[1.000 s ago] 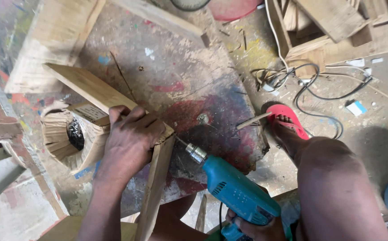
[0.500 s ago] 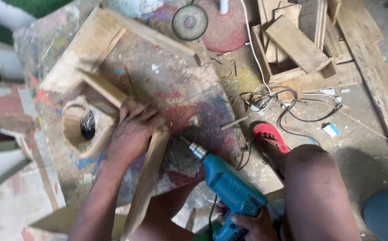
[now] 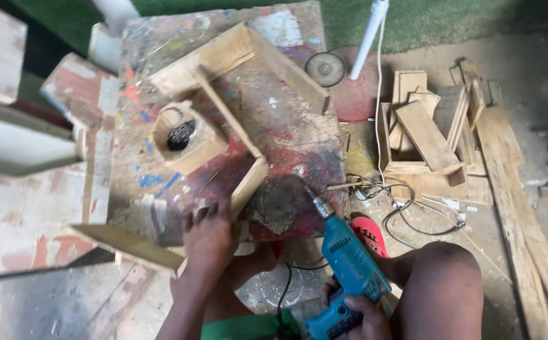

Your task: Assembling a wooden structure by driving screws with a power drill

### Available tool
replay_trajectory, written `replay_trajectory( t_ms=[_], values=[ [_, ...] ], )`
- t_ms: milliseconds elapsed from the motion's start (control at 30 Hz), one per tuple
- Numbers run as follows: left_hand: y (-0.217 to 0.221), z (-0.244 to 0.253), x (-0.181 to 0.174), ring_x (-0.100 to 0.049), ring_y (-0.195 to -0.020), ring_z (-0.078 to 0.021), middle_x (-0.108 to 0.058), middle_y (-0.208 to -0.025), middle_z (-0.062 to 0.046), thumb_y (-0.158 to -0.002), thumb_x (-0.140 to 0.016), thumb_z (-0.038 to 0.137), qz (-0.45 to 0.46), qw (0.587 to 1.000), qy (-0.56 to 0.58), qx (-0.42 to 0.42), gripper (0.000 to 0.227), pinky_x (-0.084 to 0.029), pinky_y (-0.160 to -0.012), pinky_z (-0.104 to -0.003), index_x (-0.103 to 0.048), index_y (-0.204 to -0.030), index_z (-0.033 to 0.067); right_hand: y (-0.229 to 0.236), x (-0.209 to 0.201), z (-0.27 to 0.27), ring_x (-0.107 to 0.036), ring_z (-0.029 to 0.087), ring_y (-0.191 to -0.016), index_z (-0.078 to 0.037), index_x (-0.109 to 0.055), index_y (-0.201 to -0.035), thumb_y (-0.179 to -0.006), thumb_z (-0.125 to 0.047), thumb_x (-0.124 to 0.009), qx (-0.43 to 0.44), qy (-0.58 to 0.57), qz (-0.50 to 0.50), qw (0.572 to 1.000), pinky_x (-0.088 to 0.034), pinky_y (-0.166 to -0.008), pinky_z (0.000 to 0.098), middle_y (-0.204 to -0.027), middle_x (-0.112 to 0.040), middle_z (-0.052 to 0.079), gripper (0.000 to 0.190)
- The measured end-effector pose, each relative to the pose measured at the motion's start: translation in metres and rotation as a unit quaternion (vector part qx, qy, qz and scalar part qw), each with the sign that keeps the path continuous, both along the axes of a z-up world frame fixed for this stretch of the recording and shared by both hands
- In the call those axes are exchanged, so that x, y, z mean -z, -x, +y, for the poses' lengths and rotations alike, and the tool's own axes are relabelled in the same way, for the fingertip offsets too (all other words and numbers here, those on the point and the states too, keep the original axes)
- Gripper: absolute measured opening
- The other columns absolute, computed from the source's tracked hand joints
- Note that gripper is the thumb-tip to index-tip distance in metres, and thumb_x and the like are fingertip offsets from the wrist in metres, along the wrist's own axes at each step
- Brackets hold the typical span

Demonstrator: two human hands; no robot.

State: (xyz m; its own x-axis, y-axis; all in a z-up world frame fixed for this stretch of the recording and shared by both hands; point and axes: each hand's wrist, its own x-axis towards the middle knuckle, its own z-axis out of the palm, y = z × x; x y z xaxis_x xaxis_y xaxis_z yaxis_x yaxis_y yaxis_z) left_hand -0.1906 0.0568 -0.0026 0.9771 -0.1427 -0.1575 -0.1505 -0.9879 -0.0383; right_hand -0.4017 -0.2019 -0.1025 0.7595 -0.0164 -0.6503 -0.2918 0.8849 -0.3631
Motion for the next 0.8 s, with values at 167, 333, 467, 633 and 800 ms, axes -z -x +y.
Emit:
replay_trajectory(
  t_ms=[167,333,467,633,800],
  values=[
    [0.005,-0.002,-0.015,-0.072,-0.069,-0.0309,-0.072,-0.077,-0.005,-0.098,-0.041,0.016,0.085,0.994,0.009,-0.066,0.058,-0.06,-0.064,-0.048,-0.04,-0.152,0.035,-0.013,-0.011,-0.008,-0.066,0.045,-0.104,0.013,-0.057,-0.129,-0.072,-0.006,-0.064,0.032,0.084,-0.029,0.996,-0.053,-0.084,0.0529,-0.11,-0.067,0.028,0.061],
    [0.028,0.012,-0.006,-0.072,-0.091,-0.0439,-0.068,-0.121,-0.005,-0.087,-0.051,0.011,0.001,0.991,0.136,-0.014,0.059,-0.058,-0.063,-0.064,-0.054,-0.143,0.0277,-0.026,-0.008,-0.02,-0.068,0.045,-0.101,0.013,-0.057,-0.134,-0.071,-0.004,-0.063,0.006,0.122,-0.063,0.99,-0.055,-0.084,0.0522,-0.108,-0.07,0.029,0.065],
    [0.023,0.035,0.011,-0.058,-0.124,-0.0293,-0.063,-0.139,-0.001,-0.082,-0.061,0.0,-0.003,0.993,0.035,0.114,0.078,-0.054,-0.088,-0.052,-0.046,-0.152,0.0308,-0.048,-0.021,-0.015,-0.068,0.046,-0.094,0.014,-0.061,-0.12,-0.07,-0.004,-0.066,0.009,0.144,-0.097,0.985,-0.056,-0.079,0.0523,-0.104,-0.069,0.028,0.053],
    [0.004,0.05,0.015,-0.044,-0.137,-0.0284,-0.057,-0.143,0.003,-0.092,-0.06,0.009,0.025,0.988,-0.009,0.153,0.066,-0.039,-0.102,-0.05,-0.048,-0.151,0.0351,-0.056,-0.013,-0.009,-0.07,0.045,-0.09,0.015,-0.063,-0.118,-0.07,-0.003,-0.065,-0.002,0.167,-0.081,0.983,-0.056,-0.075,0.0529,-0.101,-0.07,0.028,0.052],
    [-0.014,0.054,0.015,-0.043,-0.136,-0.0262,-0.057,-0.145,0.006,-0.09,-0.063,0.015,0.038,0.988,0.038,0.143,0.066,-0.032,-0.106,-0.049,-0.048,-0.152,0.0338,-0.055,-0.006,-0.015,-0.067,0.039,-0.103,0.009,-0.063,-0.13,-0.074,-0.004,-0.06,-0.001,0.124,-0.013,0.992,-0.053,-0.095,0.0528,-0.116,-0.07,0.022,0.057]
  ],
)
